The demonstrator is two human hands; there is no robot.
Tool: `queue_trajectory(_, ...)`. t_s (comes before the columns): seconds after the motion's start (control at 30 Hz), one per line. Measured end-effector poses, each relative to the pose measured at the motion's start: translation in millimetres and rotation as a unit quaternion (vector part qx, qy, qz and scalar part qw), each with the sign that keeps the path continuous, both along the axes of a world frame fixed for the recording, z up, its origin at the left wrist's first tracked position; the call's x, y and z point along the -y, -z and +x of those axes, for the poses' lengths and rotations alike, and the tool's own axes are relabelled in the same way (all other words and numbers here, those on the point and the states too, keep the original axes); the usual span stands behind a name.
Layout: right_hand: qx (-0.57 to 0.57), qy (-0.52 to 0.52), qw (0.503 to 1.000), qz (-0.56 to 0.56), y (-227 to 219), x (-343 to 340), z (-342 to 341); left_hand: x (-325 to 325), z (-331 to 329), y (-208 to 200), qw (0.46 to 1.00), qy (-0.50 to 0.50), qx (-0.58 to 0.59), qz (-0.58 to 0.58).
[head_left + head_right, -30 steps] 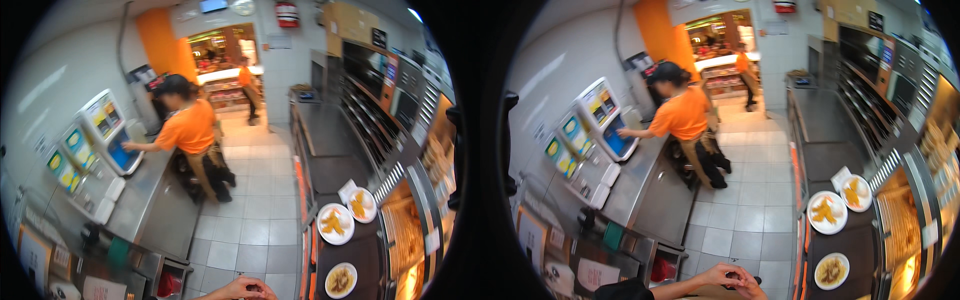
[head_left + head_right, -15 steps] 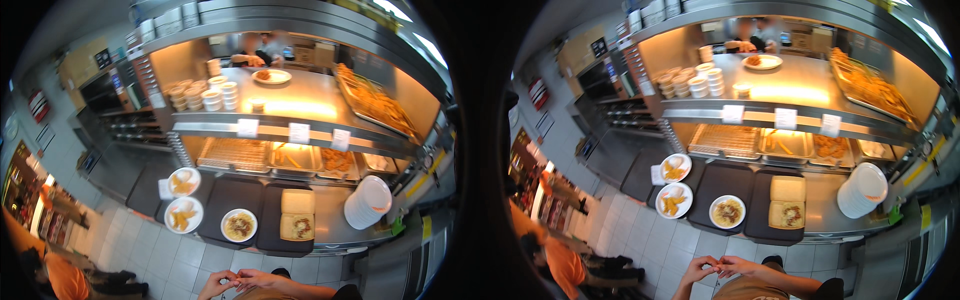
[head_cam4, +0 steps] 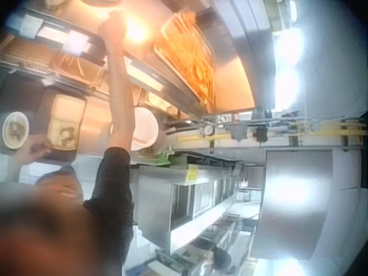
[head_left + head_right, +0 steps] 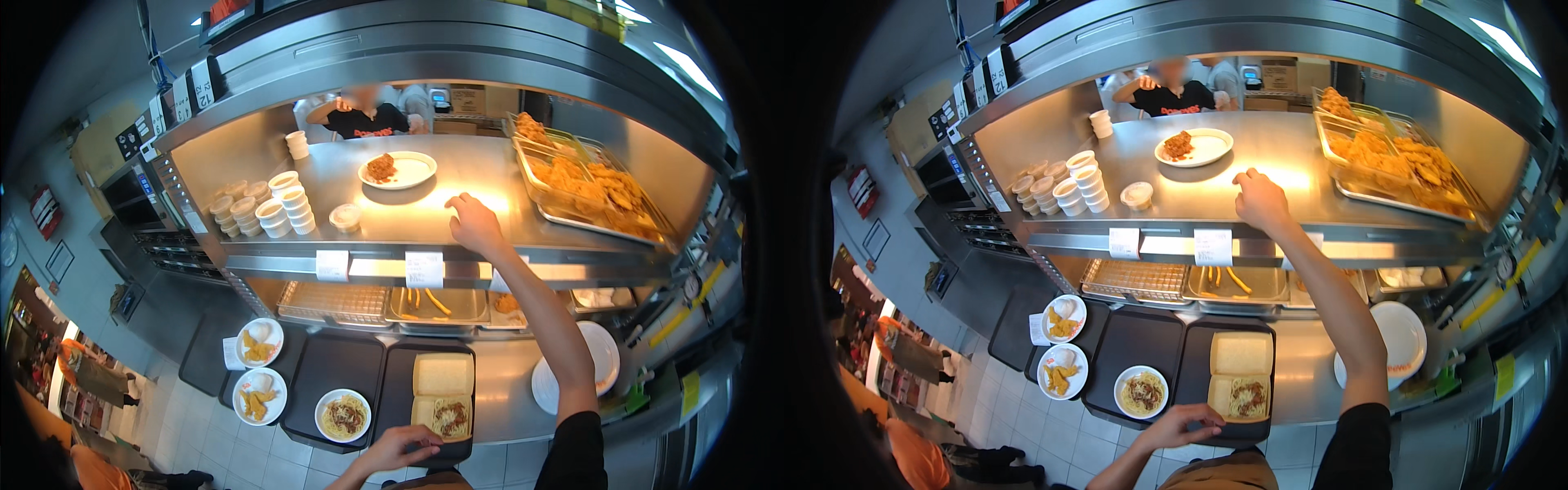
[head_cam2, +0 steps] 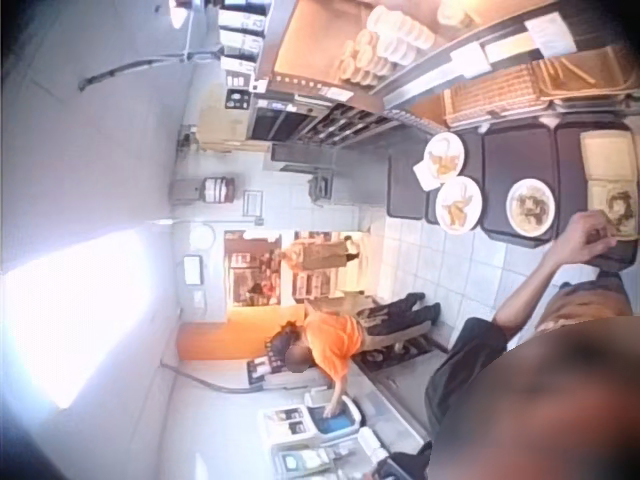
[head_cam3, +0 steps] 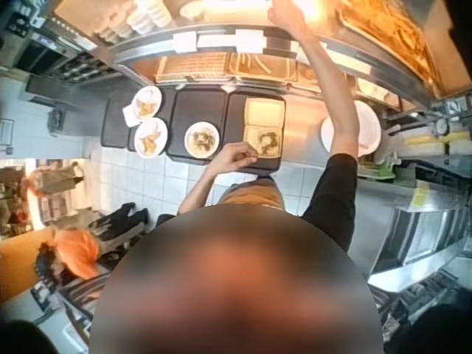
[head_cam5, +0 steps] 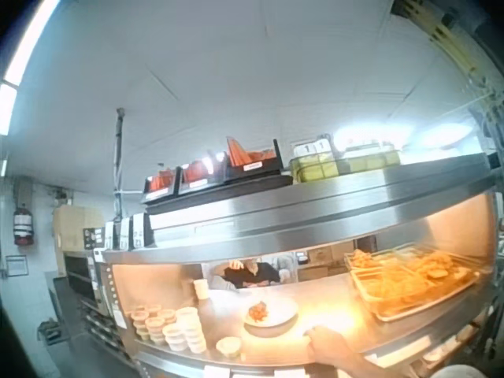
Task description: The person assembles multiple food orders at a fast-food counter. They place trays on the counter, add paper plates, and use tongs to transfer fried chicken and french fries onto the plates. They also place a side salad and a breaded item into a cardboard box, then arrange the completed orders on trays.
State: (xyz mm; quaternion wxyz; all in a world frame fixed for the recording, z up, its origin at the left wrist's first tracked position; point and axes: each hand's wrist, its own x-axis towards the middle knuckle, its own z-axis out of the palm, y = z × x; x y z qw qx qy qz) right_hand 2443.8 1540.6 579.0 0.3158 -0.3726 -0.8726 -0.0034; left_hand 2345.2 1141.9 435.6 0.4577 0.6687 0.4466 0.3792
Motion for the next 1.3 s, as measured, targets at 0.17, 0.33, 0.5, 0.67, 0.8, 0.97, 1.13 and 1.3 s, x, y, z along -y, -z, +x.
queue_trajectory(0.17,0.098,-0.025,0.978,0.184,16.0,-131.4,-69.8,4.3,3.4,4.4,0.986,-0.13,0.036,-0.098)
queue_trajectory(0.33,0.216,-0.057,0.973,0.064,5.9,-157.4,-77.5,26.3,-33.2,32.6,0.901,-0.317,0.225,-0.193)
queue_trajectory(0.5,0.147,-0.186,0.96,0.146,8.9,-108.6,-45.6,-7.3,-62.4,42.6,0.9,-0.295,0.267,-0.18)
queue_trajectory(0.67,0.101,-0.161,0.968,0.164,15.4,-9.4,-7.5,-123.3,-77.3,11.7,0.915,-0.191,0.341,-0.102)
queue_trajectory(0.8,0.128,-0.101,0.969,0.188,12.8,89.4,9.9,-217.3,-72.9,-36.8,0.869,-0.119,0.475,-0.075)
queue_trajectory(0.97,0.137,-0.06,0.959,0.24,15.9,191.6,10.6,-200.6,-53.5,-66.0,0.832,-0.152,0.531,-0.049)
queue_trajectory(1.13,0.108,-0.085,0.964,0.227,51.1,272.1,31.6,-109.2,-70.3,-38.7,0.823,-0.162,0.542,-0.061)
queue_trajectory(1.3,0.132,-0.082,0.981,0.112,124.8,289.5,134.8,-38.2,-115.2,33.8,0.775,-0.235,0.544,-0.219)
